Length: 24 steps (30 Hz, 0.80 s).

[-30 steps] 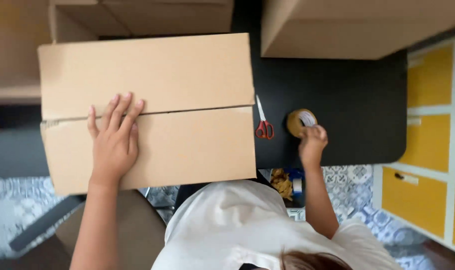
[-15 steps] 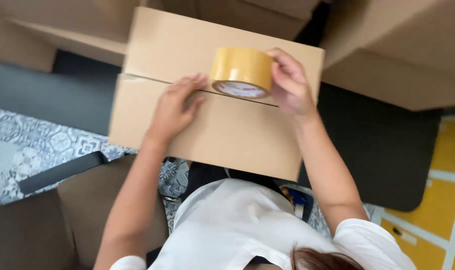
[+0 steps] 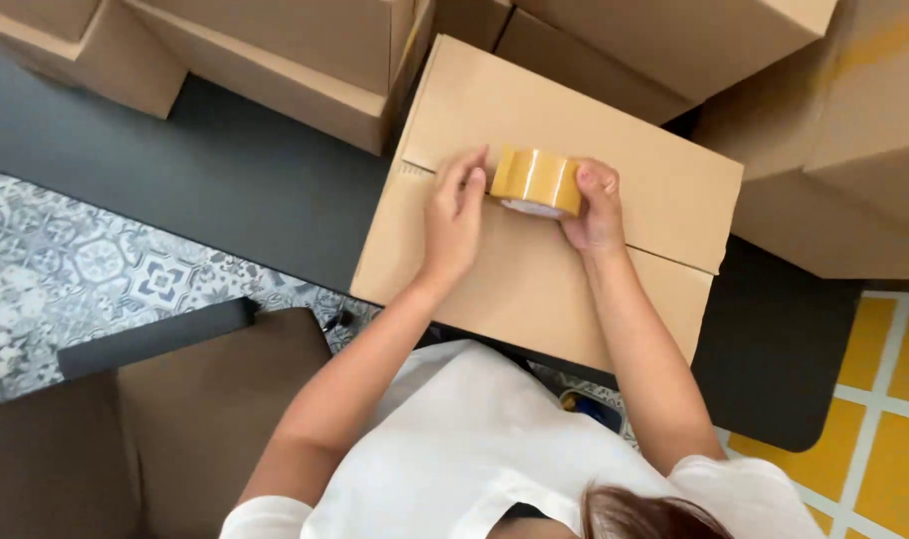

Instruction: The person folds cardboard boxes by hand on a table. They apply packing tape to the boxes using a dispenser and cut the tape with scissors.

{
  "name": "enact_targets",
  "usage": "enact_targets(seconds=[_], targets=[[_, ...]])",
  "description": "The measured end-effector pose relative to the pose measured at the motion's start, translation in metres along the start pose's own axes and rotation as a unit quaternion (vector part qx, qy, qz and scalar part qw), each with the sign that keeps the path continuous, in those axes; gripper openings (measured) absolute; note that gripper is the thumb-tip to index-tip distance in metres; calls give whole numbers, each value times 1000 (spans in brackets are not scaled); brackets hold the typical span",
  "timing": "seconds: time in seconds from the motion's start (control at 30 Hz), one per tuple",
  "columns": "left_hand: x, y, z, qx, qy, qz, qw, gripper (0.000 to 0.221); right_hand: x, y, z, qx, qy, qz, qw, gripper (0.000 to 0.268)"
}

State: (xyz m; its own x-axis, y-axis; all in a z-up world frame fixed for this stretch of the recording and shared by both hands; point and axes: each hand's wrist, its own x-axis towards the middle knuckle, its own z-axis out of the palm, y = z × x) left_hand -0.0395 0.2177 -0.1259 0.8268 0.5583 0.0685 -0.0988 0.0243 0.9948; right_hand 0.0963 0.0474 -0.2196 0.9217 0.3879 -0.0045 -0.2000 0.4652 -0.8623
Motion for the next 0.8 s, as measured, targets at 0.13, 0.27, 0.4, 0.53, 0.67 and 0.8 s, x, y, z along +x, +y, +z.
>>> enact_targets(seconds=[0.13, 0.27, 0.4, 0.53, 0.67, 0.8], targets=[[6, 4, -3, -11, -30, -71, 997, 28, -3, -3, 12, -4, 19, -16, 1000, 22], [15, 19, -9, 35, -32, -120, 992, 25, -9, -8, 27, -32, 45, -29, 998, 37], [22, 18, -14, 87, -38, -89, 992, 26, -8, -9, 34, -67, 21, -34, 997, 70], [32, 3, -17, 103, -48, -128, 985, 16, 1, 3, -3, -83, -7, -46, 995, 59], [36, 8, -24, 91, -69, -148, 982, 16, -10, -3, 13, -118, -8, -45, 992, 61], [39, 18, -26, 70, -114, -186, 973, 25, -13, 0, 10, -114, -11, -64, 991, 58]])
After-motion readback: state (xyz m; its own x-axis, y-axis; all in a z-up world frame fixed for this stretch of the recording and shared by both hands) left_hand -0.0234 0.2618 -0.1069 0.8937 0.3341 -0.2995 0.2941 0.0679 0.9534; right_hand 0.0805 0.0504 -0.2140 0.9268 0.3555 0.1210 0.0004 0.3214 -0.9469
